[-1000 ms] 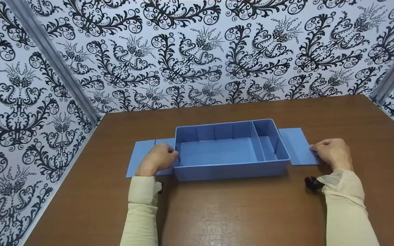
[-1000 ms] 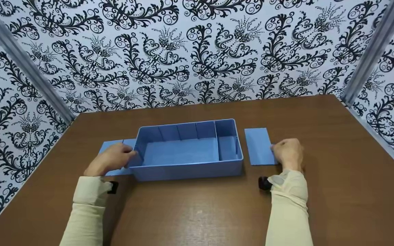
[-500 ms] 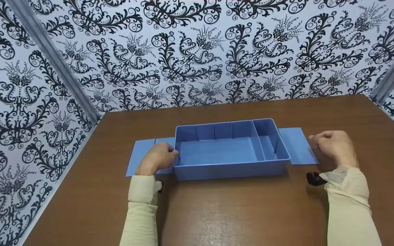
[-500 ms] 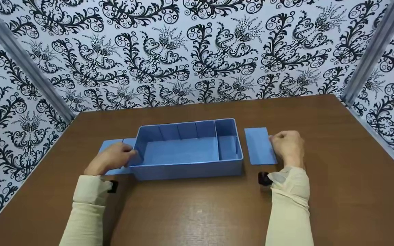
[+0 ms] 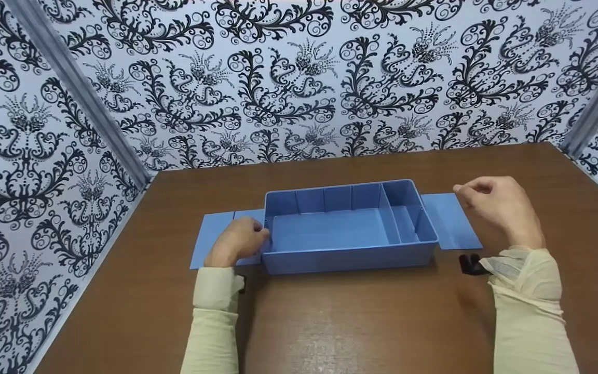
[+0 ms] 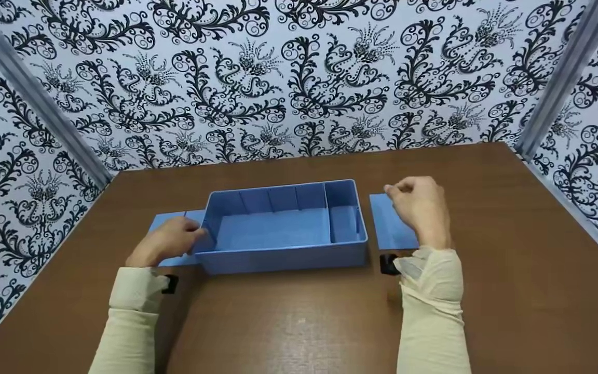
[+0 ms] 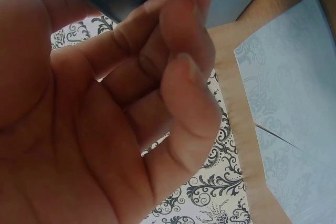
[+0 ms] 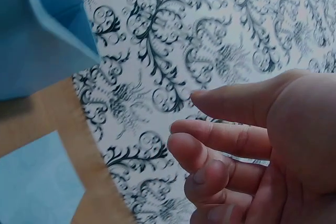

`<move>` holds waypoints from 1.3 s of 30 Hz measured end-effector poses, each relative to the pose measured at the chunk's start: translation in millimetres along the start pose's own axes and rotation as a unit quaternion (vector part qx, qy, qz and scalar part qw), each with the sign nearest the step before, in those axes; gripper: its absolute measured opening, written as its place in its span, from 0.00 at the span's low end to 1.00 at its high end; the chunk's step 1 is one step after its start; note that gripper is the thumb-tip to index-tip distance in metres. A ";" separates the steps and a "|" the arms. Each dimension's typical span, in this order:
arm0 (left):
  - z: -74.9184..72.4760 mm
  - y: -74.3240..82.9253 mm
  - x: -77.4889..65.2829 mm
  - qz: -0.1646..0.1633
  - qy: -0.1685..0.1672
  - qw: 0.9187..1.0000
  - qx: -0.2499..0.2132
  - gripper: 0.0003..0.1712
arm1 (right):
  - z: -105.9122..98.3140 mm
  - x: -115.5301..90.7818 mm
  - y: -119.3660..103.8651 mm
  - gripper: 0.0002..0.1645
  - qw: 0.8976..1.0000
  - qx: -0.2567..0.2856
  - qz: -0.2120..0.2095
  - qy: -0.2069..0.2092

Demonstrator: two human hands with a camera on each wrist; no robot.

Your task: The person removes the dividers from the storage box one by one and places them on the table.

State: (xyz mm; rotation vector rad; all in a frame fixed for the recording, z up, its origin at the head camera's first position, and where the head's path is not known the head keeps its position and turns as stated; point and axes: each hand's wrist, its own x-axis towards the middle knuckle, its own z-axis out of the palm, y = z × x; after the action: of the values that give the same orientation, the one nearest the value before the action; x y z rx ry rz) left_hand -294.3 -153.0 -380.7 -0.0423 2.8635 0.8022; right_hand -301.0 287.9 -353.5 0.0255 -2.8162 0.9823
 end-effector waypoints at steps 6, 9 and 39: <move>0.3 0.3 0.1 -0.010 -0.003 1.000 -0.008 0.20 | 0.1 -3.6 -16.1 0.29 1.000 0.003 -0.013 -0.011; 0.1 0.7 0.0 -0.014 -0.004 1.000 -0.011 0.18 | 0.0 -5.4 -23.5 0.29 1.000 0.001 -0.025 -0.013; -0.7 0.3 -1.4 0.008 0.003 1.000 -0.001 0.20 | 30.1 -5.6 -59.9 0.17 0.993 -0.014 -0.106 -0.046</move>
State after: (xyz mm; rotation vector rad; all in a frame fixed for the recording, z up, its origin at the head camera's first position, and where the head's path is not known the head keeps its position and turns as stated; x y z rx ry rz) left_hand -293.1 -153.1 -379.7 -0.0223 2.8718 0.8085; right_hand -295.7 222.0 -340.6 0.3678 -2.8329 0.9149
